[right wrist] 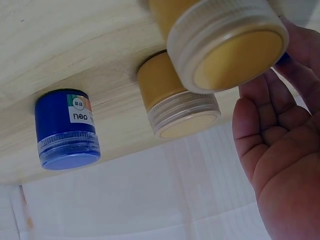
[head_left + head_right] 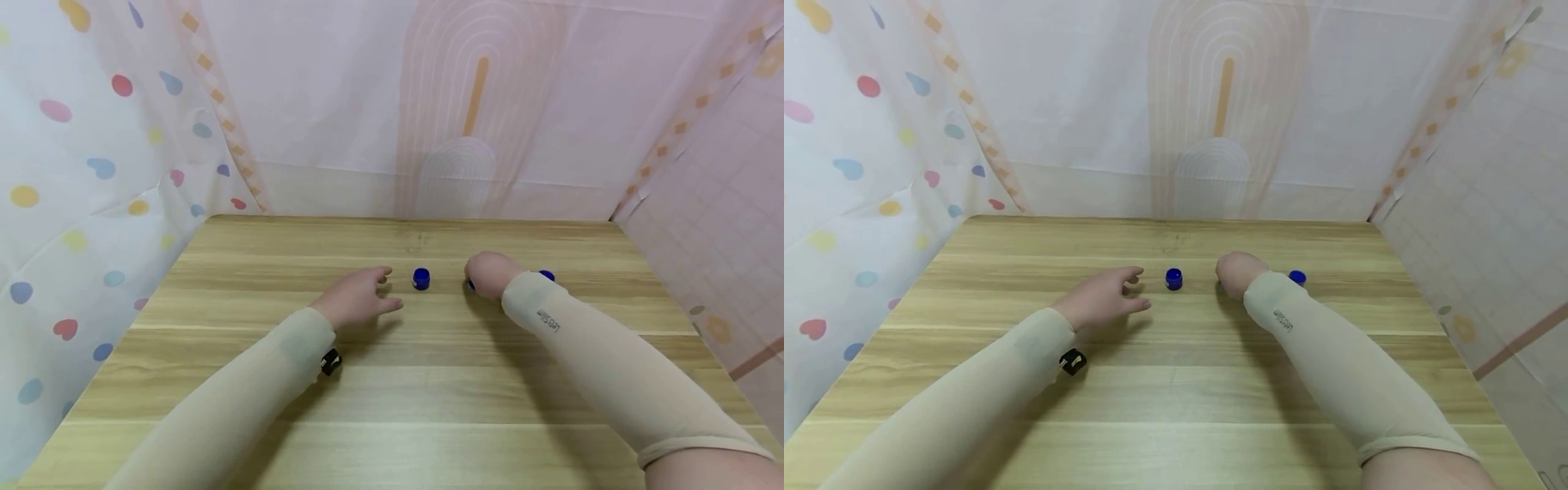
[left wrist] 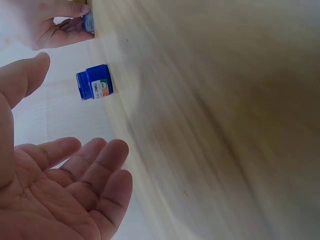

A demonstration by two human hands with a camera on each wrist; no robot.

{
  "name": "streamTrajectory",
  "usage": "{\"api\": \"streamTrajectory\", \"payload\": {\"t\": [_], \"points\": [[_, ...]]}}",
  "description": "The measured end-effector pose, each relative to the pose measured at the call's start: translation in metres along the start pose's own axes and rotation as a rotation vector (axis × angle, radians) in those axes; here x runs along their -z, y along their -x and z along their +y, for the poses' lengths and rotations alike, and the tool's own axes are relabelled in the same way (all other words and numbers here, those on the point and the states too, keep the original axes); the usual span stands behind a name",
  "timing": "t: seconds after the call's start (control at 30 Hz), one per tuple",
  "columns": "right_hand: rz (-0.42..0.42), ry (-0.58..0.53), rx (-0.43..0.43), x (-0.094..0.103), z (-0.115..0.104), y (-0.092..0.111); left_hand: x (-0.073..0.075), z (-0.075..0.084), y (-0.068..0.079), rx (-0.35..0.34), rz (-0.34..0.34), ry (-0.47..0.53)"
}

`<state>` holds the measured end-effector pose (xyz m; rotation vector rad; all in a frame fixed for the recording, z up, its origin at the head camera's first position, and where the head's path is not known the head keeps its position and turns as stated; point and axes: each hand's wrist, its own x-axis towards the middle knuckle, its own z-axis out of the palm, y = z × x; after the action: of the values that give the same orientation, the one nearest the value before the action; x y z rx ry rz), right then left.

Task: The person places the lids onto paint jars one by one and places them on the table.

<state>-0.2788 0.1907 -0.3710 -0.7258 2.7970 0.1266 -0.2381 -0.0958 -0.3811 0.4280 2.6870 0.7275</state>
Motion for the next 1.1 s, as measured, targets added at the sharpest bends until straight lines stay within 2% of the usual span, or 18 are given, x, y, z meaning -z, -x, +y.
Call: {"api": "streamTrajectory", "payload": {"t": [0.23, 0.47, 0.8, 1.1], "points": [[0.028, 0.008, 0.018, -0.001, 0.000, -0.001, -0.005, 0.016, -0.024, 0.025, -0.018, 0.036], [0.024, 0.006, 0.016, -0.002, -0.001, -0.002, -0.013, 0.024, -0.044, 0.074, -0.035, 0.033], [0.033, 0.028, 0.034, -0.002, -0.002, -0.002, -0.018, 0.031, -0.059, 0.081, -0.075, 0.009], [0.038, 0.027, 0.037, -0.001, -0.002, -0.001, -0.019, 0.034, -0.063, 0.066, -0.076, -0.055]]}}
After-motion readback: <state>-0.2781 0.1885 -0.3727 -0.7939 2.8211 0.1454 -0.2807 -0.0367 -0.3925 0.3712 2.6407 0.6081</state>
